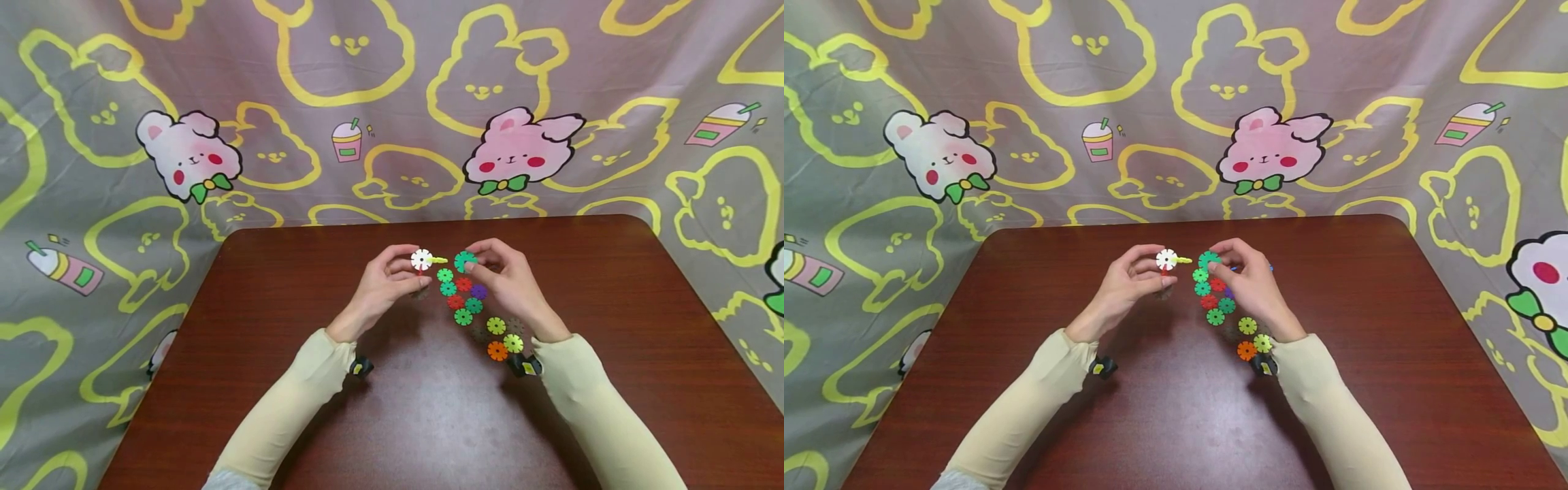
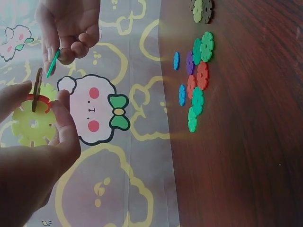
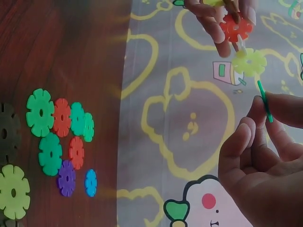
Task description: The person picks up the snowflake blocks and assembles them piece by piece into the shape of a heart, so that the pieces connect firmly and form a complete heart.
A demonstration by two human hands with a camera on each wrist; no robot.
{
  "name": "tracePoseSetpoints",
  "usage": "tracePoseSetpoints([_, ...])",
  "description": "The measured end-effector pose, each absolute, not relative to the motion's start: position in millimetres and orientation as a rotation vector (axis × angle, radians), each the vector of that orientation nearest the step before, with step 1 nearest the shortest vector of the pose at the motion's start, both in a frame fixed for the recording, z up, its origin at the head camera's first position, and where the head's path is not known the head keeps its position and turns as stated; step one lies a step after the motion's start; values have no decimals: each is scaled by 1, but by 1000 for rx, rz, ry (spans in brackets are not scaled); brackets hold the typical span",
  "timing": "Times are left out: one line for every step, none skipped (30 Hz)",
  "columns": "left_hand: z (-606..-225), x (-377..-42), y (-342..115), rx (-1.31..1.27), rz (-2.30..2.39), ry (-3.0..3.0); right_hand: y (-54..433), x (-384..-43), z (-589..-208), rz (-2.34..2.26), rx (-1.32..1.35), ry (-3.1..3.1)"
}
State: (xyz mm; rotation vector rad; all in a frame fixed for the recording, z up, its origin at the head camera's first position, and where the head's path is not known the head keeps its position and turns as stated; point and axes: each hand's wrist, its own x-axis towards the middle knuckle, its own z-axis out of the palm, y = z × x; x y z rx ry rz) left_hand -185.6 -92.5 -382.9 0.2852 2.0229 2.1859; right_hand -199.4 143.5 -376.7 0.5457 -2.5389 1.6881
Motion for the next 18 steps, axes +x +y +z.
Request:
tracePoseSetpoints([-383, -185, -93, 287, 2187, 2025, 143, -200, -377, 1687, 549, -2537])
tracePoseSetpoints([-383, -185, -93, 289, 2187, 2027, 143, -200, -377, 1684, 549, -2537])
tracePoseSetpoints([-383, -185, -93, 294, 2187, 2029, 142, -199, -376, 1687, 548, -2537])
tracePoseSetpoints([-383, -185, -93, 300, 2187, 2029, 141, -199, -376, 1688, 549, -2536])
tracePoseSetpoints([-383, -185, -93, 305, 2189, 2028, 141, -199, -376, 1691, 548, -2538])
tracePoseSetpoints([-383, -185, -93, 307, 2191, 2027, 140, -199, -376, 1694, 549, -2539])
tracePoseSetpoints([-383, -184, -93, 308, 2193, 2026, 140, -199, -376, 1695, 549, -2541])
tracePoseSetpoints([-383, -185, -92, 312, 2195, 2026, 140, -199, -376, 1695, 551, -2542])
tracePoseSetpoints([-383, -184, -92, 315, 2198, 2025, 139, -199, -376, 1699, 550, -2544])
tracePoseSetpoints([-384, -185, -92, 318, 2200, 2023, 139, -199, -376, 1697, 549, -2547])
tracePoseSetpoints([-384, -185, -92, 320, 2203, 2020, 138, -199, -376, 1702, 546, -2548])
tracePoseSetpoints([-384, -185, -92, 319, 2203, 2019, 138, -199, -376, 1705, 544, -2548])
tracePoseSetpoints([-384, -185, -92, 319, 2202, 2018, 137, -199, -376, 1707, 540, -2549])
tracePoseSetpoints([-384, -185, -92, 319, 2199, 2019, 137, -199, -376, 1710, 539, -2548])
tracePoseSetpoints([-385, -185, -92, 315, 2197, 2018, 137, -199, -376, 1712, 538, -2549])
tracePoseSetpoints([-385, -185, -92, 313, 2195, 2020, 136, -199, -376, 1711, 539, -2549])
tracePoseSetpoints([-384, -185, -92, 309, 2192, 2021, 136, -200, -376, 1715, 539, -2548])
tracePoseSetpoints([-384, -185, -92, 305, 2188, 2025, 135, -200, -376, 1712, 539, -2548])
